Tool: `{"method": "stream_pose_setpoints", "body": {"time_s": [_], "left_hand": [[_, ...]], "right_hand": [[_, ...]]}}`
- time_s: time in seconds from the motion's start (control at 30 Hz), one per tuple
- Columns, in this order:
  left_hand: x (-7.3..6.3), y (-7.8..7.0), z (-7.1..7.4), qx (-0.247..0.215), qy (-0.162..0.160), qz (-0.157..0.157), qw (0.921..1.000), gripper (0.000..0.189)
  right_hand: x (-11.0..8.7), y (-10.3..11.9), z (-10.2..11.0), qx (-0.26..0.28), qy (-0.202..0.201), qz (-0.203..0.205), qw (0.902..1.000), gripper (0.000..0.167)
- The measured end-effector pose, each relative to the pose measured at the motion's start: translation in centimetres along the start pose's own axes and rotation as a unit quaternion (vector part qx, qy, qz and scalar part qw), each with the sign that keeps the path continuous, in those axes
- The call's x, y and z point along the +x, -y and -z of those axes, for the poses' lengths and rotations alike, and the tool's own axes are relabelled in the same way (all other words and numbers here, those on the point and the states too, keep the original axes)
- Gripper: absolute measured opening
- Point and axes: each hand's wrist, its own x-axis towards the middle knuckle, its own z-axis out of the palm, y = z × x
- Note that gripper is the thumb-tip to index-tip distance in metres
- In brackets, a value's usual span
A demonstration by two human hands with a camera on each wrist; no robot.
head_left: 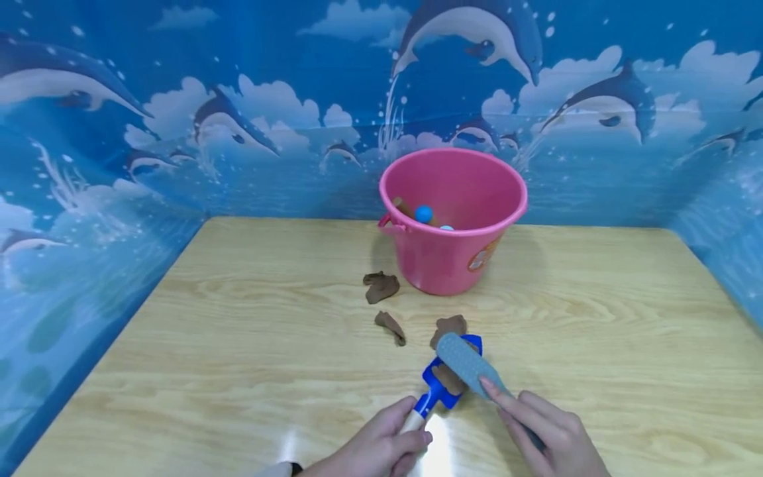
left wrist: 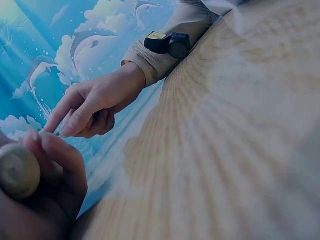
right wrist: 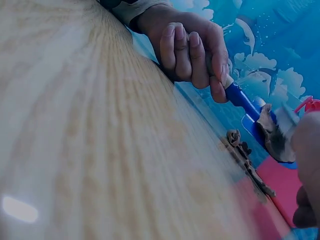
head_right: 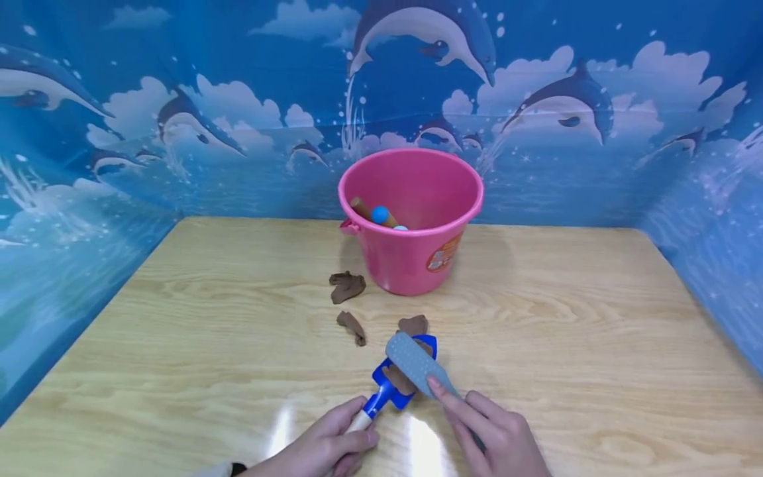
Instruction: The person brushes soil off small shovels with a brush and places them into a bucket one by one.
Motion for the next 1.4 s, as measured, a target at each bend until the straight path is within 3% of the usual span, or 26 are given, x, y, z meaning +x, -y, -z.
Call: {"method": "stream_pose_setpoints", "body": {"time_s": [0.2,0.3,0.37,0.43,0.57,0.77,0.93,1.07,1.2,1.3,1.4], "left_hand": [[-0.1,0.1,0.1,0.001,0.002,-0.005,1.0000,0.014],[0.1,0.2,0.0,-0.005,0.004,-0.002,1.0000,0.013],[0.1,0.3,0.0,-0.014,0.007,0.004,0.9999,0.011],[0.0,0.4,0.0,-0.023,0.011,0.013,0.9996,0.009],[0.0,0.6,0.1,-0.037,0.017,0.027,0.9988,0.008],[0.0,0.9,0.1,-0.045,0.015,0.029,0.9985,0.006],[0.0,0.7,0.0,-0.034,0.011,0.023,0.9991,0.007],[0.0,0.4,0.1,-0.022,0.008,0.022,0.9995,0.009],[0.1,0.1,0.2,-0.014,0.005,0.024,0.9996,0.012],[0.2,-0.1,0.3,-0.008,0.006,0.022,0.9997,0.013],[0.3,-0.2,0.4,-0.002,0.011,0.017,0.9998,0.014]], "right_hand": [[-1.1,-0.7,-0.1,-0.063,-0.005,-0.027,0.9976,0.037],[-1.2,-0.8,0.1,-0.079,-0.029,-0.041,0.9956,0.039],[-1.0,-0.7,0.1,-0.064,-0.037,-0.036,0.9966,0.038],[-0.7,-0.6,0.0,-0.039,-0.033,0.001,0.9987,0.034],[-0.8,-0.4,-0.3,-0.004,0.002,0.041,0.9991,0.030],[-1.1,-0.3,0.1,-0.066,-0.001,-0.021,0.9976,0.036],[-0.5,-0.2,0.3,-0.047,-0.030,-0.007,0.9984,0.034],[-0.4,-0.2,0.1,-0.025,-0.009,0.038,0.9989,0.030],[-0.6,-0.2,0.2,-0.053,0.019,0.006,0.9984,0.035],[-0.6,-0.5,0.5,-0.073,-0.004,-0.026,0.9970,0.038],[-0.4,-0.8,0.6,-0.058,-0.031,-0.015,0.9977,0.037]]}}
